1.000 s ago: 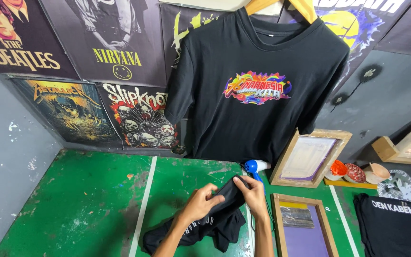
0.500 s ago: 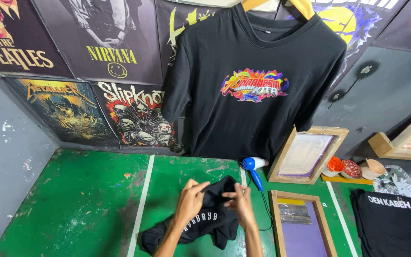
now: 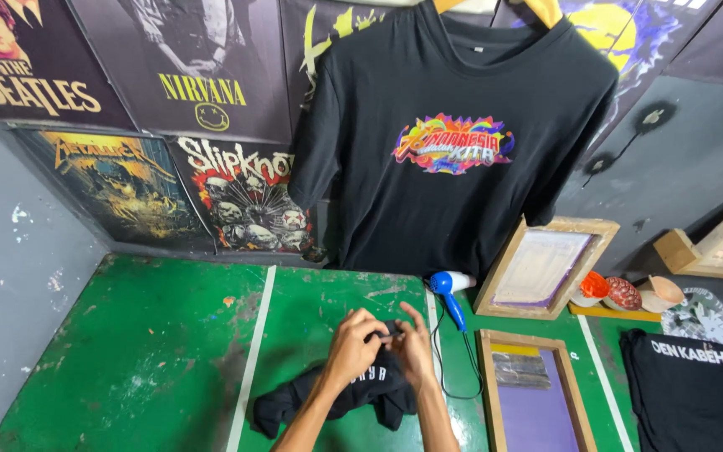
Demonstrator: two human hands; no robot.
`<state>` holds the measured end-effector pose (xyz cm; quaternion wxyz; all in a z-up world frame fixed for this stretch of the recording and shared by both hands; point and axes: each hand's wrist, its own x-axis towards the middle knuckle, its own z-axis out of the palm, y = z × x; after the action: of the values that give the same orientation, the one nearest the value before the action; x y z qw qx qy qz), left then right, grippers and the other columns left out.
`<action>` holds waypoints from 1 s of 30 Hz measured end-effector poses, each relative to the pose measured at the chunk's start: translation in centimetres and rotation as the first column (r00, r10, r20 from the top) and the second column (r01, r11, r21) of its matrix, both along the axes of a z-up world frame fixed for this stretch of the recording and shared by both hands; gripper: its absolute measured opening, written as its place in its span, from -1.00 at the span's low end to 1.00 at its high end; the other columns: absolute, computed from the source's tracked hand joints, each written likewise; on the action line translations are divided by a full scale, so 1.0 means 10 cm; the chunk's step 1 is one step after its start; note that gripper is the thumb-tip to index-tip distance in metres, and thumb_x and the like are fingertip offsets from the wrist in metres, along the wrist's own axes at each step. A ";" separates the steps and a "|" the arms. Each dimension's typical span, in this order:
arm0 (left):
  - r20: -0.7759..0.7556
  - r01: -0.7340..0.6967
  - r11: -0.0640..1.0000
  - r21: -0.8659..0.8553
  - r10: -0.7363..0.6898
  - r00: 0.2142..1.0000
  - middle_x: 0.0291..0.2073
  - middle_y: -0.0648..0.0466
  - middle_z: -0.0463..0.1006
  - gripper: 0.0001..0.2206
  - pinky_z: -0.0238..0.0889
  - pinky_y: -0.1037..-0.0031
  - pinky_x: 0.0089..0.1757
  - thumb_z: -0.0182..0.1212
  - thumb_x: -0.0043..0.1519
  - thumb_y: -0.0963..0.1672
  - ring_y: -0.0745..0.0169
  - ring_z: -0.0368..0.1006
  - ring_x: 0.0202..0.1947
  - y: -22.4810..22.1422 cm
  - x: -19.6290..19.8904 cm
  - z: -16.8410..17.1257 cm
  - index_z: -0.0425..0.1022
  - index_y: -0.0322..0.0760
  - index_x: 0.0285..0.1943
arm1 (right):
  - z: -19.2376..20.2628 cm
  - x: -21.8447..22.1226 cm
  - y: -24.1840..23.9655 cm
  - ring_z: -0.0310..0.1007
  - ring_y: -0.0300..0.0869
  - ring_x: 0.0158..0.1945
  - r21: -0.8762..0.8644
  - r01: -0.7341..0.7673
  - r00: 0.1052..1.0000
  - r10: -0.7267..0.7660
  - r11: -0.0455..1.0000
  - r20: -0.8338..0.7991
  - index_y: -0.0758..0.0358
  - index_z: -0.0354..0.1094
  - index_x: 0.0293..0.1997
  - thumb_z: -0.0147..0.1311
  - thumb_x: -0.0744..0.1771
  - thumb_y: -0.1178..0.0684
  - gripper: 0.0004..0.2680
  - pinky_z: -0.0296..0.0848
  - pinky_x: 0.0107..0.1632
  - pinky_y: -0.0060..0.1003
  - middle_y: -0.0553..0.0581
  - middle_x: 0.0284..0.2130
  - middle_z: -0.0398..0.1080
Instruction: The person folds a t-shirt by placing it on a stack, then straightening and aligning its edges by hand before folding it into a compact shape.
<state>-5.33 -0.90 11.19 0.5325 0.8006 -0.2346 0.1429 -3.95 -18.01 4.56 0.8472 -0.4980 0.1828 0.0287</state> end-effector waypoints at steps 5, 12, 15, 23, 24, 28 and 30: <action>0.032 -0.052 0.990 -0.133 0.057 0.998 -0.35 0.01 0.52 -0.85 0.36 0.35 -0.18 0.27 0.03 -0.30 0.07 0.50 -0.27 0.18 0.10 0.34 0.61 -0.29 -0.27 | -0.15 0.15 -0.40 0.53 -0.15 -0.40 -0.149 0.058 0.997 -0.050 0.987 0.056 0.23 0.31 0.26 -0.08 0.39 0.13 -0.73 0.41 -0.33 -0.33 0.28 -0.30 0.50; -0.171 -0.143 0.931 -0.337 0.089 0.981 -0.43 0.11 0.39 -0.91 0.22 0.56 -0.32 0.28 0.26 -0.22 0.41 0.29 -0.41 0.24 0.24 0.29 0.60 -0.38 -0.10 | 0.83 -0.12 -0.24 0.36 0.03 0.06 -0.771 0.066 0.906 0.287 0.633 0.313 0.28 0.47 0.19 0.30 0.28 0.01 -0.64 0.42 -0.05 -0.19 0.45 0.04 0.36; -0.177 0.022 0.948 -0.318 -0.082 0.981 -0.39 0.10 0.43 -0.90 0.23 0.54 -0.32 0.28 0.25 -0.23 0.39 0.32 -0.39 0.16 0.20 0.27 0.63 -0.38 -0.10 | 1.28 -0.23 0.03 0.21 0.21 0.19 -0.868 0.323 0.689 0.535 0.378 0.489 0.38 0.42 0.19 0.41 0.20 0.04 -0.54 0.36 0.05 -0.05 0.56 0.14 0.24; -0.172 -0.010 0.972 -0.233 -0.031 0.985 -0.23 -0.04 0.60 -0.86 0.38 0.43 -0.14 0.14 0.35 -0.15 0.15 0.58 -0.18 0.09 0.23 0.22 0.51 -0.34 -0.03 | 0.18 0.06 -0.12 0.25 -0.24 -0.23 -0.668 -0.246 0.869 0.465 0.702 0.169 0.37 0.44 -0.14 0.31 0.36 0.02 -0.80 0.25 -0.14 -0.23 0.04 -0.34 0.36; -0.256 -0.040 0.973 -0.228 -0.020 0.966 -0.24 -0.06 0.61 -0.84 0.39 0.41 -0.15 0.11 0.37 -0.13 0.11 0.61 -0.18 0.09 0.23 0.24 0.48 -0.33 -0.01 | 0.13 0.08 -0.12 0.21 -0.24 -0.26 -0.614 -0.274 0.882 0.447 0.740 0.146 0.38 0.43 -0.13 0.30 0.37 0.02 -0.80 0.21 -0.19 -0.24 0.02 -0.34 0.32; -0.190 -0.019 0.971 -0.238 -0.027 0.981 -0.26 0.00 0.58 -0.83 0.37 0.47 -0.19 0.08 0.40 -0.12 0.28 0.56 -0.21 0.13 0.38 0.31 0.46 -0.34 0.01 | 0.81 -0.05 0.07 0.32 -0.32 -0.13 -0.588 -0.331 0.814 0.539 0.738 0.218 0.31 0.33 0.03 0.34 0.25 0.06 -0.67 0.33 -0.08 -0.34 -0.05 -0.19 0.39; -0.337 -0.074 0.958 -0.276 -0.025 0.941 -0.37 0.11 0.51 -0.82 0.22 0.51 -0.35 0.10 0.39 -0.10 0.43 0.30 -0.40 0.13 0.51 0.36 0.50 -0.30 -0.01 | 0.74 -0.07 0.06 0.39 -0.28 0.04 -0.682 -0.354 0.707 0.660 0.641 0.253 0.33 0.26 0.19 0.40 0.18 0.08 -0.50 0.37 0.08 -0.32 0.01 -0.02 0.43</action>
<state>-0.23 0.45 14.76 0.6725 0.7310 -0.1069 0.0428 -4.61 -17.38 11.99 0.6214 -0.7552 -0.1874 0.0913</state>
